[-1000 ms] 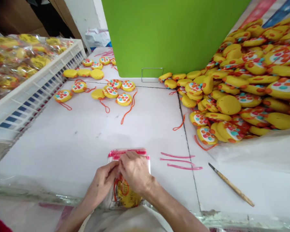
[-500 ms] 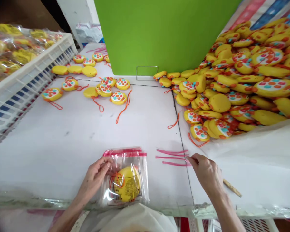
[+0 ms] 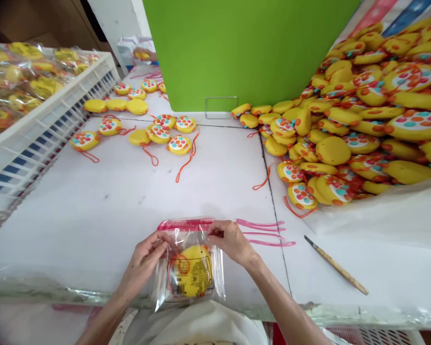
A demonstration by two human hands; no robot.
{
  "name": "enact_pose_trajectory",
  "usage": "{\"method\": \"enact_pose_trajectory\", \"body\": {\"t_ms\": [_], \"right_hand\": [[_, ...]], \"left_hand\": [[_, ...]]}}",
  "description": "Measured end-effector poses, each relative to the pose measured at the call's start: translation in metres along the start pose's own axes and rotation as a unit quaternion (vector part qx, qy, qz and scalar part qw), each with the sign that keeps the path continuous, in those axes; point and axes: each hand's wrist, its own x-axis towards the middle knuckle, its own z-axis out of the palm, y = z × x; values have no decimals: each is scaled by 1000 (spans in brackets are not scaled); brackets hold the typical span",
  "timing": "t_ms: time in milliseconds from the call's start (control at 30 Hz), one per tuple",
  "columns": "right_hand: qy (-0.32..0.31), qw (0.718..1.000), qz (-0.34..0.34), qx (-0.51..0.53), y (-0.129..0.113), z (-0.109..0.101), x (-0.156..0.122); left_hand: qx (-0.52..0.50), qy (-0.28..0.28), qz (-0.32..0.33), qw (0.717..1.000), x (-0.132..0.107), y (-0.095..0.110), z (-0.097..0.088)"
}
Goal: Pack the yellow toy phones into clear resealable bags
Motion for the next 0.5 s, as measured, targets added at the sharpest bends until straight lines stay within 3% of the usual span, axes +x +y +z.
{"method": "enact_pose_trajectory", "body": {"t_ms": [133, 300, 500], "right_hand": [[5, 1000, -19, 11, 10, -6, -9], [0, 999, -50, 9, 14, -4, -17], [4, 993, -83, -81, 4, -1, -25]], "left_hand": [[-23, 11, -11, 1000, 1, -9, -5], [34, 45, 25, 998, 5, -19, -8], [39, 39, 23, 998, 0, -12, -2]]}}
